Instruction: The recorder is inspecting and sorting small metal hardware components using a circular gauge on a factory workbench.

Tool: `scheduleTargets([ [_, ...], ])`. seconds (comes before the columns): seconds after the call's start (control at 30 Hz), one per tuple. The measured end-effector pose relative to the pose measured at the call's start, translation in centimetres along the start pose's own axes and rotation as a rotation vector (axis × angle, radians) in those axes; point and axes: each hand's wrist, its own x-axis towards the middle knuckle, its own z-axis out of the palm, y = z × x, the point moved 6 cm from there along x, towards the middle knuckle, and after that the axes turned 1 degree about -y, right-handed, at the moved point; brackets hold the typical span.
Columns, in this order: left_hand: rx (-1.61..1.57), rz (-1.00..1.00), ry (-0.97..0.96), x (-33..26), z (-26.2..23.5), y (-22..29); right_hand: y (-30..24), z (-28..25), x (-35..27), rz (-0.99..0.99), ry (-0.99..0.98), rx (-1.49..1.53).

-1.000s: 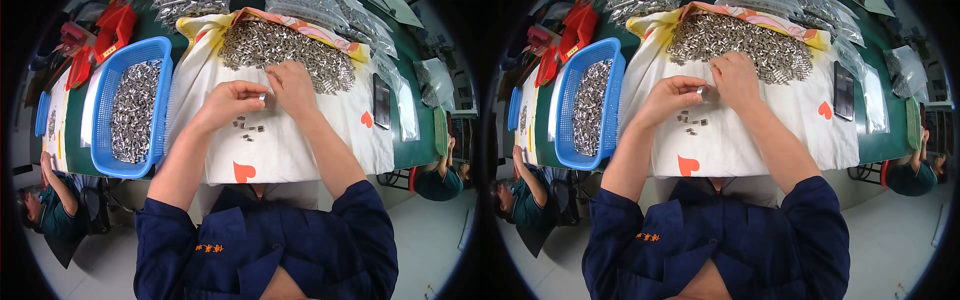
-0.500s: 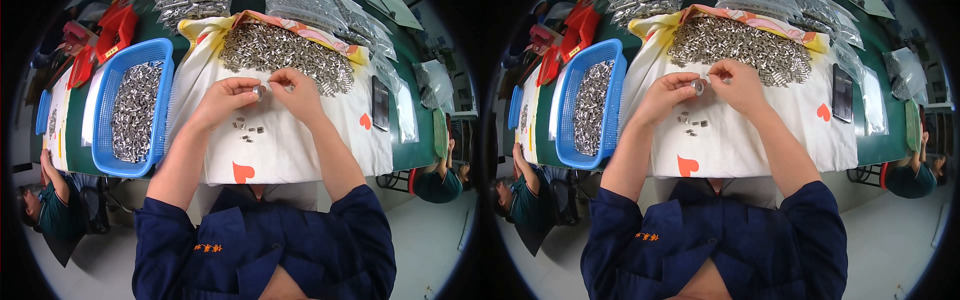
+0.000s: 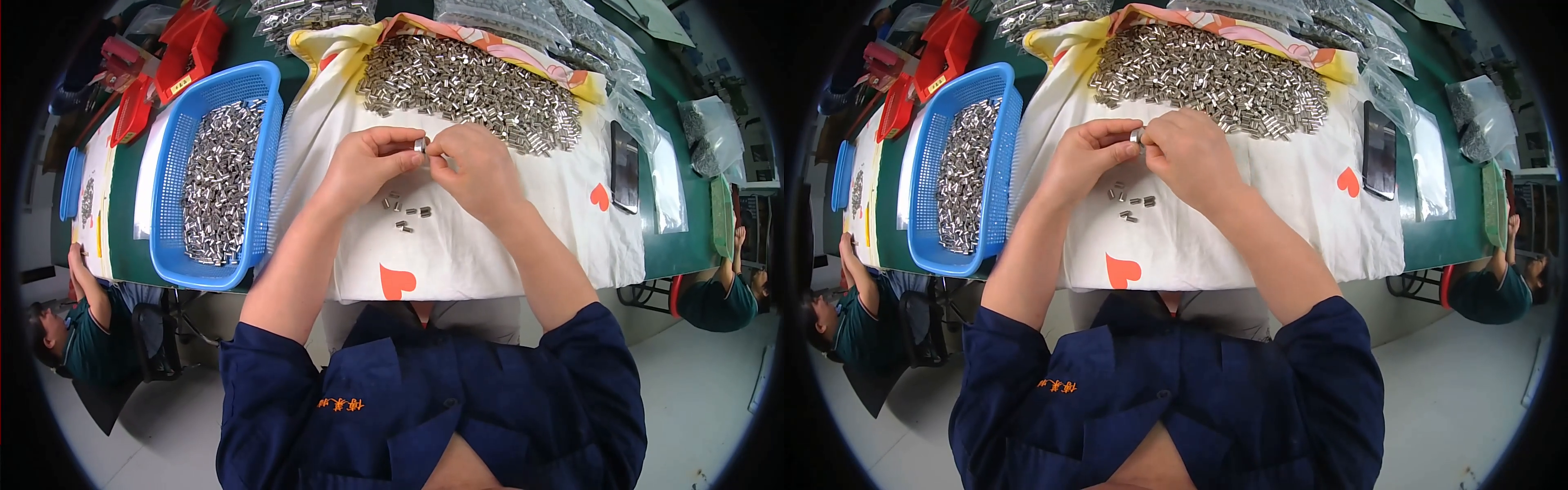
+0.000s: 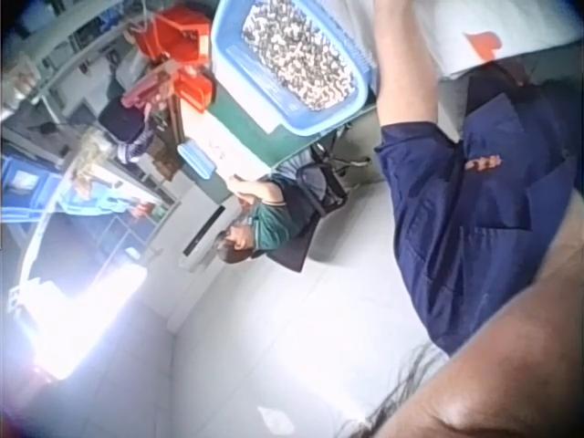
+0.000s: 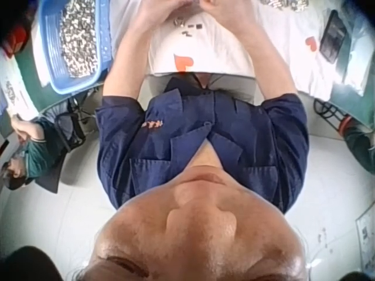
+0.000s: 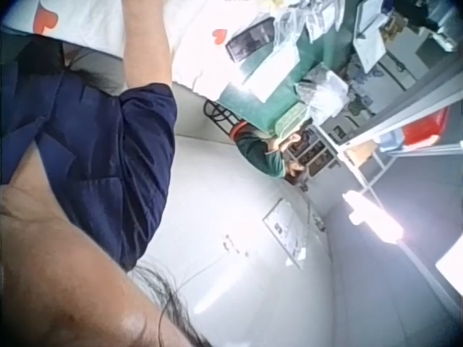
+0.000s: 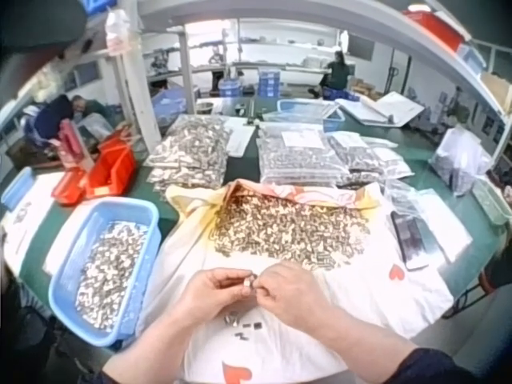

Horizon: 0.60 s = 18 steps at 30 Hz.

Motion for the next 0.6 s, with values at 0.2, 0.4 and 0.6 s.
scheduleTargets([
  [0.2, -0.004, -0.004, -0.019, 0.0, -0.3, 0.0, 1.4, 0.1, -0.2, 0.244, -0.071, 0.235],
  [0.4, 0.018, 0.002, -0.021, -0.2, -0.2, 0.2, 0.9, 0.0, -0.5, 0.173, -0.053, 0.205],
  [0.6, 0.080, 0.001, 0.016, -0.1, -0.1, 0.2, -0.6, 0.0, -0.4, -0.027, 0.092, -0.064],
])
